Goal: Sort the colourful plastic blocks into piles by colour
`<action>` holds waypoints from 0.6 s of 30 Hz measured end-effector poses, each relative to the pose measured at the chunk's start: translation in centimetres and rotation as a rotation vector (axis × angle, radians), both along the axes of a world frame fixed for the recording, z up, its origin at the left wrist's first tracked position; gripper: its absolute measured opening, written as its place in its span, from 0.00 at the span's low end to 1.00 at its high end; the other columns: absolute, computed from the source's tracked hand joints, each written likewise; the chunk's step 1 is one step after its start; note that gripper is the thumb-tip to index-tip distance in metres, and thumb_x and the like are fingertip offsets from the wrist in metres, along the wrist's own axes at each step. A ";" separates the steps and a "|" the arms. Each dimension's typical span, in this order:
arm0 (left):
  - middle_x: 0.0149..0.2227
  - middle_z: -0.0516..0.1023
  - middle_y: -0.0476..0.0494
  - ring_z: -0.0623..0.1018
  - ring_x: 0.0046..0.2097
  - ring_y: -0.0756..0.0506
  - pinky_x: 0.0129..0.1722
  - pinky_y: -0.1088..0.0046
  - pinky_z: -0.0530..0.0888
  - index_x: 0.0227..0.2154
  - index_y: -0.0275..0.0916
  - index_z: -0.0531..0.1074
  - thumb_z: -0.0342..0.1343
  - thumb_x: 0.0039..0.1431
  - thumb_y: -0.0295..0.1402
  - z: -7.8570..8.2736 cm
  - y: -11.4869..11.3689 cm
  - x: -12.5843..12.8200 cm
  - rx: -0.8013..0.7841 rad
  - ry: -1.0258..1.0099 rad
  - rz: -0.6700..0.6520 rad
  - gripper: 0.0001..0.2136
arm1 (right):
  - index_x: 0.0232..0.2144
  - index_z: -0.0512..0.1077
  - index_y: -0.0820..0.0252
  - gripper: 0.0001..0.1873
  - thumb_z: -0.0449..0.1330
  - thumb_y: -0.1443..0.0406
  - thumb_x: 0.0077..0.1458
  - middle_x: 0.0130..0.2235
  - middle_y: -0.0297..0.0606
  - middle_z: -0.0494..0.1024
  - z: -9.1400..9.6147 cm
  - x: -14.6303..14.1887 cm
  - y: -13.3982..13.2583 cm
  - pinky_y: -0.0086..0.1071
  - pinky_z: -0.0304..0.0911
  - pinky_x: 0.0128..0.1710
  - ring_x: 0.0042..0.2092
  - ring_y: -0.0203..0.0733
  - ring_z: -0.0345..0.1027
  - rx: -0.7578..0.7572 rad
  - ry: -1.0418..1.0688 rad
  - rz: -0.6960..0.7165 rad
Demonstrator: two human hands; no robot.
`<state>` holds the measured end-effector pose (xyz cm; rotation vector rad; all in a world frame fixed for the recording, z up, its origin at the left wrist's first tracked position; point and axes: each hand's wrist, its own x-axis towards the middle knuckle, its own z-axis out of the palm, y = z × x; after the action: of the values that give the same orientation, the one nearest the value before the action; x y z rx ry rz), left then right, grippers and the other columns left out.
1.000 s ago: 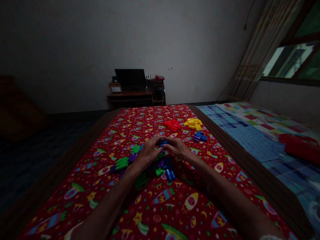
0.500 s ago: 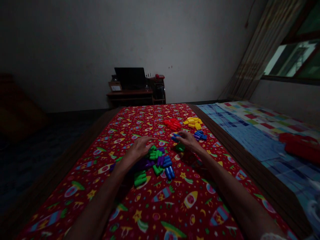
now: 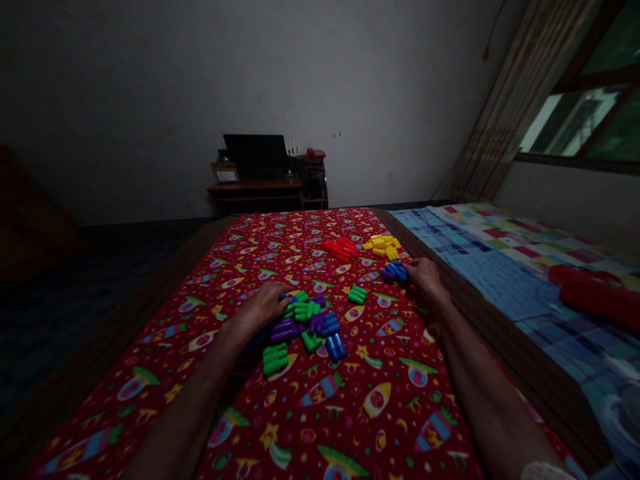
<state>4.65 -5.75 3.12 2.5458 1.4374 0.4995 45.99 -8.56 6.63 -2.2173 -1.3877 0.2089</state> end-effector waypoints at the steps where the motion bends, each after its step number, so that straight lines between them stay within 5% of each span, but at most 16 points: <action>1: 0.48 0.78 0.37 0.75 0.51 0.39 0.54 0.63 0.68 0.46 0.40 0.75 0.50 0.60 0.41 -0.1 0.0 0.0 0.010 -0.011 -0.007 0.17 | 0.41 0.79 0.65 0.17 0.55 0.65 0.55 0.40 0.50 0.81 0.1 -0.1 0.0 0.31 0.63 0.38 0.43 0.48 0.74 0.016 -0.021 0.004; 5: 0.46 0.79 0.38 0.76 0.49 0.40 0.52 0.65 0.69 0.43 0.41 0.76 0.51 0.59 0.41 -0.1 -0.2 0.0 0.033 -0.064 -0.003 0.16 | 0.42 0.79 0.63 0.17 0.53 0.66 0.56 0.42 0.47 0.81 1.1 -1.4 -0.1 0.30 0.62 0.42 0.45 0.45 0.73 0.122 -0.157 0.179; 9: 0.45 0.80 0.38 0.77 0.47 0.40 0.50 0.66 0.71 0.42 0.41 0.77 0.50 0.59 0.41 0.5 -0.6 0.3 0.011 -0.075 0.017 0.15 | 0.40 0.78 0.63 0.14 0.55 0.65 0.57 0.41 0.49 0.79 1.1 -3.7 -0.4 0.31 0.60 0.39 0.43 0.45 0.72 -0.029 -0.387 0.360; 18: 0.43 0.81 0.39 0.78 0.45 0.40 0.48 0.66 0.73 0.41 0.40 0.77 0.50 0.59 0.41 2.8 -1.5 0.7 -0.048 -0.031 0.047 0.16 | 0.46 0.74 0.65 0.17 0.50 0.70 0.59 0.46 0.52 0.74 -0.1 -6.6 -1.5 0.34 0.57 0.41 0.47 0.48 0.65 -0.086 -0.626 0.391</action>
<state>5.34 -7.24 5.90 2.4619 1.4837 0.5034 39.39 -10.05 6.54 -2.1471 -2.1763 -0.3314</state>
